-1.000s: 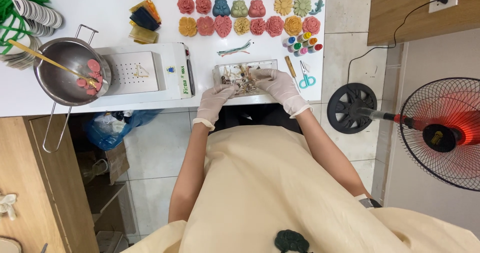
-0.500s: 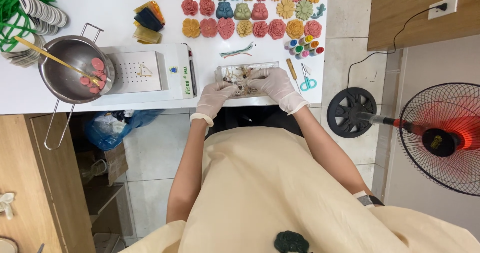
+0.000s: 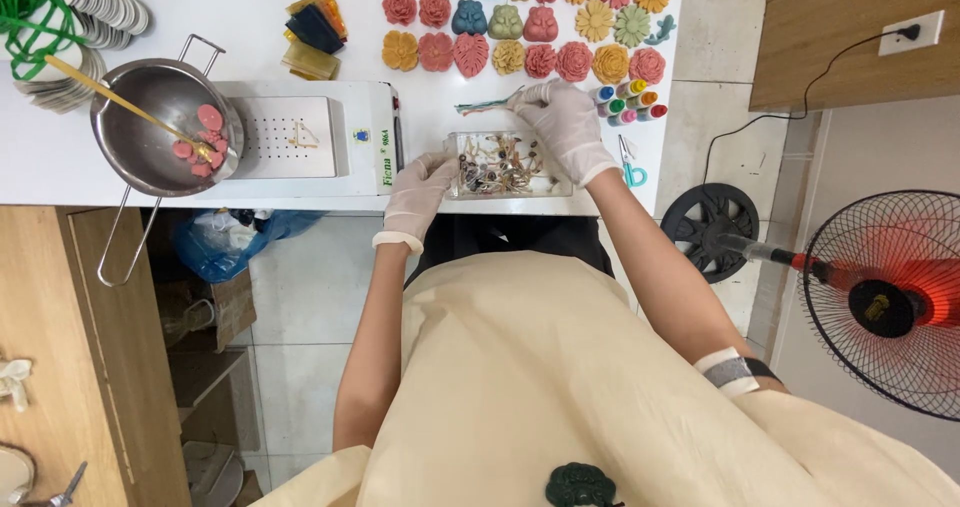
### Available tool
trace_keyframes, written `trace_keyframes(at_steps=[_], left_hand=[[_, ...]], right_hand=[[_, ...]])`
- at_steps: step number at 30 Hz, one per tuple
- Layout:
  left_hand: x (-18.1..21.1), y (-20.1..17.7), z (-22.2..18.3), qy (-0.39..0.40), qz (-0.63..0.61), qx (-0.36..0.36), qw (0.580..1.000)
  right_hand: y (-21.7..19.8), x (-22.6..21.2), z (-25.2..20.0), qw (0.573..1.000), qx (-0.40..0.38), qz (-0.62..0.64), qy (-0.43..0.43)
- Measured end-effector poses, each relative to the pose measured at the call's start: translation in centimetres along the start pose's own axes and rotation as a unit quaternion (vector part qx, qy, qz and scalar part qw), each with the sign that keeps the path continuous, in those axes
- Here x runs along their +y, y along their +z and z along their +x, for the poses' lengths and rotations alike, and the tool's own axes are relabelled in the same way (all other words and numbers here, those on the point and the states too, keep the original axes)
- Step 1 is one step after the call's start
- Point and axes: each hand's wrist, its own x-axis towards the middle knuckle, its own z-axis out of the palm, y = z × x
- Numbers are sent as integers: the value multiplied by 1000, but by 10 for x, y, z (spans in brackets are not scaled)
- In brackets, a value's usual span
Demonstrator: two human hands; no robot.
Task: Sort and organize various candle-making components including wicks, scents, and accessories.
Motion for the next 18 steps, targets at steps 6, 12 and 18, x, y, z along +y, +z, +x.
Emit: trace_keyframes(at_steps=[6, 12, 18], left_hand=[[-26, -1, -19, -9, -49, -14, 999], [-26, 3, -36, -47, -95, -10, 994], [-30, 10, -32, -33, -101, -23, 994]], right_hand=[[45, 23, 57, 996, 42, -79, -4], [60, 20, 65, 993, 51, -105, 23], [52, 33, 67, 990, 79, -112, -42]])
